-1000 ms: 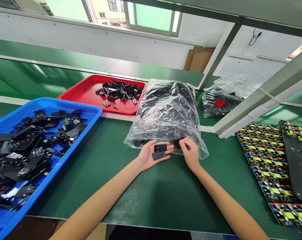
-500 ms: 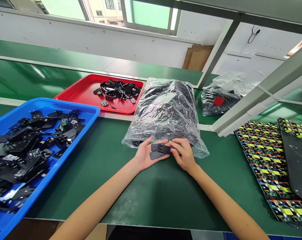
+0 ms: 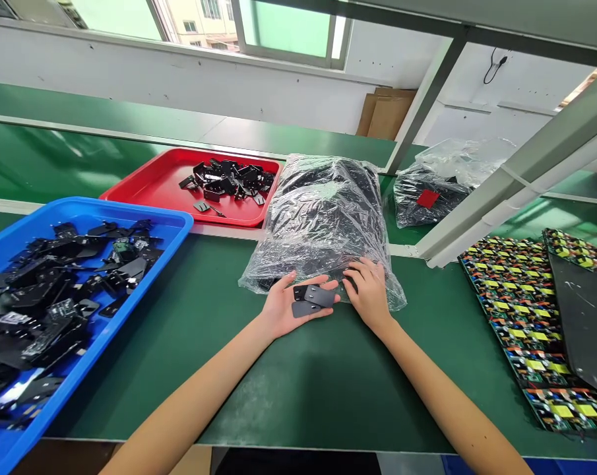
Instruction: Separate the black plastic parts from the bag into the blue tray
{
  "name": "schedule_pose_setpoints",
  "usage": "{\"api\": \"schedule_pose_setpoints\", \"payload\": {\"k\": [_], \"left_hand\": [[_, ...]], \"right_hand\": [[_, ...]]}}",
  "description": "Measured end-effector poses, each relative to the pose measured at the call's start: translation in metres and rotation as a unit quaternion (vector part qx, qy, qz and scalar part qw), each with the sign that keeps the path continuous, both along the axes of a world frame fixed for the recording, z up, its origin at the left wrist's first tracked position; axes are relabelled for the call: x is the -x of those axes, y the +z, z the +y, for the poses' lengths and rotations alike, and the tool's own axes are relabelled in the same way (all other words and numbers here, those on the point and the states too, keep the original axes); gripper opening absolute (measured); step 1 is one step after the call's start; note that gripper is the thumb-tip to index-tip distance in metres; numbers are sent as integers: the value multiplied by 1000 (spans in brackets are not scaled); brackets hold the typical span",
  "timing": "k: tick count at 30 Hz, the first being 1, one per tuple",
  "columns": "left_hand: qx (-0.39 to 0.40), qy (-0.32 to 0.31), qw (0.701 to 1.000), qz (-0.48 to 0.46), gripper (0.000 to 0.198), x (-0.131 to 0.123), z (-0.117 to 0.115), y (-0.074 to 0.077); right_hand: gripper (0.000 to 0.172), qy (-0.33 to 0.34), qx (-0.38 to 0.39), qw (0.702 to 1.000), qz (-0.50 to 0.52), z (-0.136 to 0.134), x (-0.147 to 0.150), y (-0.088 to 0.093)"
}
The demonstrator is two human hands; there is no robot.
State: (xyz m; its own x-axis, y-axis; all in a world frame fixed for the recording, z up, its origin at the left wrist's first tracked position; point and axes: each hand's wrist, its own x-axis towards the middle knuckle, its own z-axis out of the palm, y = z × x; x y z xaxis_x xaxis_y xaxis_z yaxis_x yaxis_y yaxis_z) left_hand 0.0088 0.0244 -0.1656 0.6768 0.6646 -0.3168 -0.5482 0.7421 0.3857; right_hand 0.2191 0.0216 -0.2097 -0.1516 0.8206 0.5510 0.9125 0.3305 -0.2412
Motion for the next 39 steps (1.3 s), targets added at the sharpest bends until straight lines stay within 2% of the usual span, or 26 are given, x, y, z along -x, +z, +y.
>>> {"api": "schedule_pose_setpoints", "payload": {"k": [8, 14, 16, 18, 22, 24, 26, 29, 34, 39], "left_hand": [[-8, 12, 1000, 17, 52, 0, 0, -2], [4, 34, 999, -1, 56, 1, 0, 1], [4, 32, 999, -13, 58, 1, 0, 0], [3, 20, 1000, -11, 61, 0, 0, -1], [0, -22, 999, 31, 64, -4, 0, -4], [2, -29, 999, 37, 64, -5, 0, -5], [8, -38, 998, 40, 64, -6, 0, -5], [18, -61, 997, 49, 62, -6, 0, -4], [36, -86, 993, 66, 58, -9, -6, -2], [52, -34, 995, 77, 50, -14, -11, 0]], "right_hand": [[31, 56, 28, 996, -66, 0, 2, 3], [25, 87, 30, 996, -17, 0, 2, 3], [23, 106, 21, 994, 37, -2, 2, 6], [21, 111, 20, 984, 135, -4, 4, 12], [18, 85, 76, 932, 344, -12, 11, 27], [23, 90, 124, 907, 392, -16, 15, 31], [30, 108, 175, 895, 396, -19, 19, 33], [31, 115, 212, 901, 360, -21, 25, 33], [34, 73, 179, 921, 339, -24, 30, 32], [35, 69, 150, 916, 365, -27, 30, 34]]}}
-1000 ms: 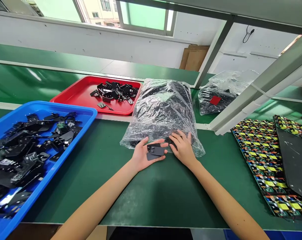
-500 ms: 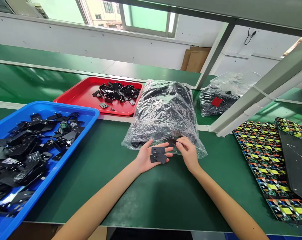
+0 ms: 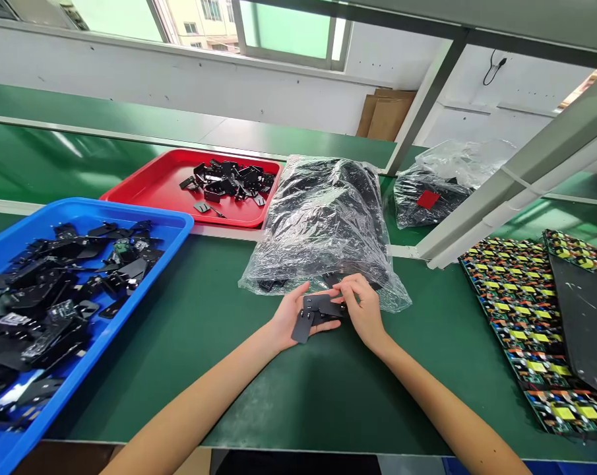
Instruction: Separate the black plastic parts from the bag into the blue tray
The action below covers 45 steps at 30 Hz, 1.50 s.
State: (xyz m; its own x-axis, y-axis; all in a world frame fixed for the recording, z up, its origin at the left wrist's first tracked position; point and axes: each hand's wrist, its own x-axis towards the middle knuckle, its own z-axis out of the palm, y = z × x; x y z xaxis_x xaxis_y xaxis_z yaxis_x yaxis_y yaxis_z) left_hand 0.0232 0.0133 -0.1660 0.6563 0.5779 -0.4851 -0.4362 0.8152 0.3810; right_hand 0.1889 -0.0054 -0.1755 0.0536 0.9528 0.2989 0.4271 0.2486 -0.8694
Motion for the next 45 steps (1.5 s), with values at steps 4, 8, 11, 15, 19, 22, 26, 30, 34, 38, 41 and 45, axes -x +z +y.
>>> {"api": "schedule_pose_setpoints", "payload": {"k": [4, 8, 11, 15, 19, 22, 26, 30, 34, 38, 41, 45], "left_hand": [[-6, 50, 999, -2, 48, 2, 1, 1], [-16, 86, 996, 4, 51, 6, 4, -2], [-12, 91, 996, 0, 52, 7, 4, -4], [-14, 98, 995, -12, 55, 7, 4, -4], [-19, 85, 996, -35, 58, 7, 4, -3], [-20, 67, 996, -61, 59, 6, 5, -6], [-22, 62, 995, -69, 59, 6, 5, -8], [-31, 76, 995, -56, 59, 8, 7, -8], [-39, 74, 995, -53, 60, 9, 8, -7], [-45, 68, 995, -50, 60, 9, 8, -6], [-39, 70, 996, -45, 61, 8, 8, -6], [-32, 74, 995, -53, 60, 8, 9, -8]], "right_hand": [[26, 58, -79, 993, -64, 2, -7, 0], [25, 133, -147, 967, -163, 5, -12, -7], [25, 114, -169, 959, -197, 5, -11, -15], [23, 82, -175, 965, -179, 6, -6, -21], [20, 67, -171, 970, -161, 6, -4, -23], [21, 43, -177, 969, -164, 7, -3, -25], [27, 32, -173, 969, -175, 7, -4, -24], [32, 35, -177, 967, -180, 7, -3, -22], [31, 31, -166, 969, -180, 7, -3, -23], [27, 29, -162, 971, -175, 8, -3, -24], [29, 31, -168, 970, -174, 9, -3, -24], [33, 52, -168, 965, -193, 9, -4, -24]]}}
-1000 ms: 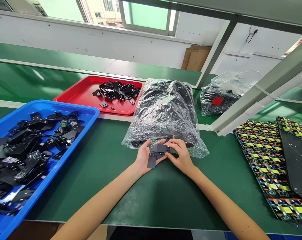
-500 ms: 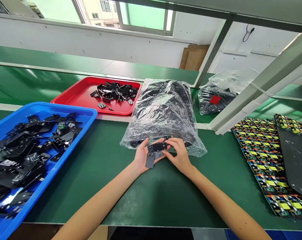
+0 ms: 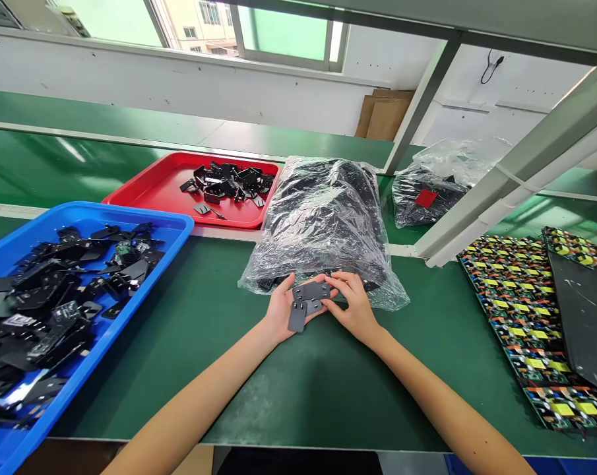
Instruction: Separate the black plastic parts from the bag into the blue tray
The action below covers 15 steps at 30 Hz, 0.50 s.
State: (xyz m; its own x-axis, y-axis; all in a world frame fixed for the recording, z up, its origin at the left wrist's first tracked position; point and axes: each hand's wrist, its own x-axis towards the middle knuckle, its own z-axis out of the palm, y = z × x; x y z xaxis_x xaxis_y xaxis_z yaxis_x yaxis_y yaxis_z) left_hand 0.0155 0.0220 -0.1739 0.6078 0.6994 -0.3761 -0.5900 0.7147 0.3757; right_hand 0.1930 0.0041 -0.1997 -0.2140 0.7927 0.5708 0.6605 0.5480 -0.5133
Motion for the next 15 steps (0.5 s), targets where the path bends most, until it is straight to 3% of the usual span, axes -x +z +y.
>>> {"api": "schedule_pose_setpoints", "payload": {"k": [3, 7, 9, 11, 13, 15], "left_hand": [[0, -3, 1000, -12, 58, 0, -1, -1], [32, 12, 999, -11, 48, 2, -5, -5], [47, 31, 998, -7, 42, 2, -5, -8], [48, 41, 998, -3, 36, 3, -5, -10], [44, 35, 998, -6, 33, 5, -4, -10], [46, 18, 999, -13, 31, 7, -3, -9]], "right_hand": [[31, 16, -38, 999, -34, -5, -5, 3], [30, 76, -173, 979, -82, -4, -3, 22], [27, 129, -205, 963, -116, 9, 13, 44], [24, 154, -179, 959, -154, 29, 40, 74], [22, 92, -132, 974, -158, 53, 72, 107], [23, 69, -131, 976, -157, 71, 101, 134]]}}
